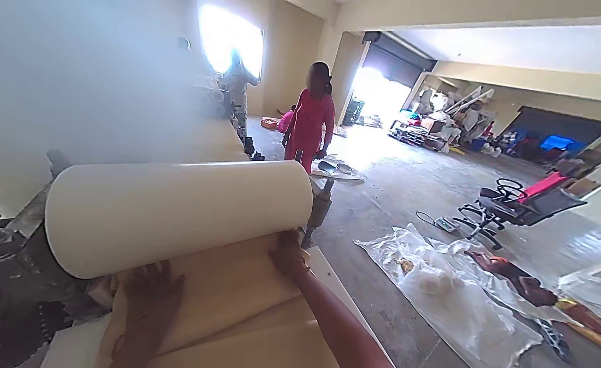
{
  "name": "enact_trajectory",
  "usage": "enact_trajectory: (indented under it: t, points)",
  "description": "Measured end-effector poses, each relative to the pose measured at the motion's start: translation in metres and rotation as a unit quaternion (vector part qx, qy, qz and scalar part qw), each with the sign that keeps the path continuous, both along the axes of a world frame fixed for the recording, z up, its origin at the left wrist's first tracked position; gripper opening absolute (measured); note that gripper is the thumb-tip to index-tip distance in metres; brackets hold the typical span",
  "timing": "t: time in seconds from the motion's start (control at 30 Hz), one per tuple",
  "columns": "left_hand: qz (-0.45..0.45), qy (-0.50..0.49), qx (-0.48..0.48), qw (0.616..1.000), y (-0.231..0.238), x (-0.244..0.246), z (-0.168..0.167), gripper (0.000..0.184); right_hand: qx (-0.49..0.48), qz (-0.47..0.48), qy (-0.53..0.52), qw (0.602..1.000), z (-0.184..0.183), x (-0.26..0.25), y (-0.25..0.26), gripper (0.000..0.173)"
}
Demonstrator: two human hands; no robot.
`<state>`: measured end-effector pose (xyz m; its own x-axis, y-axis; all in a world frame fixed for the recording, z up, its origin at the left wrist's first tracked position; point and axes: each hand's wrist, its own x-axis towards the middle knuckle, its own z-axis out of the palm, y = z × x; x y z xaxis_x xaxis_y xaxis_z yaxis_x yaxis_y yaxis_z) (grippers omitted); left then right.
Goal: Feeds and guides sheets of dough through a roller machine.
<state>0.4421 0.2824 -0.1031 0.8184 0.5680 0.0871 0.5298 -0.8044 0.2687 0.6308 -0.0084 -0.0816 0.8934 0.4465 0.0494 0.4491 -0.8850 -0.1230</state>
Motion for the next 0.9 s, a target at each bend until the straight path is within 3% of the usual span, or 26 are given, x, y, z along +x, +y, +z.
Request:
enact_trajectory:
  t: [0.2, 0.33, 0.43, 0.57, 0.67, 0.8, 0.9]
  points:
    - [0.003, 0.000, -0.001, 1.000, 0.000, 0.000, 0.000, 0.073, 0.019, -0.007, 0.009, 1.000, 0.001, 0.008, 0.004, 0.095]
    - [0.008, 0.005, 0.050, 0.999, 0.006, 0.005, -0.007, 0.088, 0.005, -0.023, 0.072, 0.997, 0.018, 0.012, 0.010, 0.100]
    - [0.052, 0.023, 0.051, 0.997, -0.001, 0.010, 0.008, 0.092, 0.017, 0.036, 0.094, 0.995, 0.029, 0.017, -0.003, 0.093]
    - [0.096, 0.149, -0.077, 0.981, -0.076, 0.031, 0.048, 0.086, 0.016, 0.222, 0.066, 0.973, 0.020, 0.014, -0.048, 0.081]
    - [0.058, 0.203, -0.073, 0.975, -0.165, 0.063, 0.048, 0.091, 0.014, 0.342, 0.164, 0.925, 0.037, -0.020, -0.076, 0.067]
    - [0.054, 0.216, -0.133, 0.966, -0.298, 0.087, 0.075, 0.068, 0.029, 0.415, 0.128, 0.900, 0.027, -0.079, -0.142, 0.064]
    - [0.021, 0.200, -0.162, 0.966, -0.348, 0.078, 0.079, 0.060, 0.055, 0.422, 0.184, 0.886, 0.016, -0.093, -0.195, 0.067]
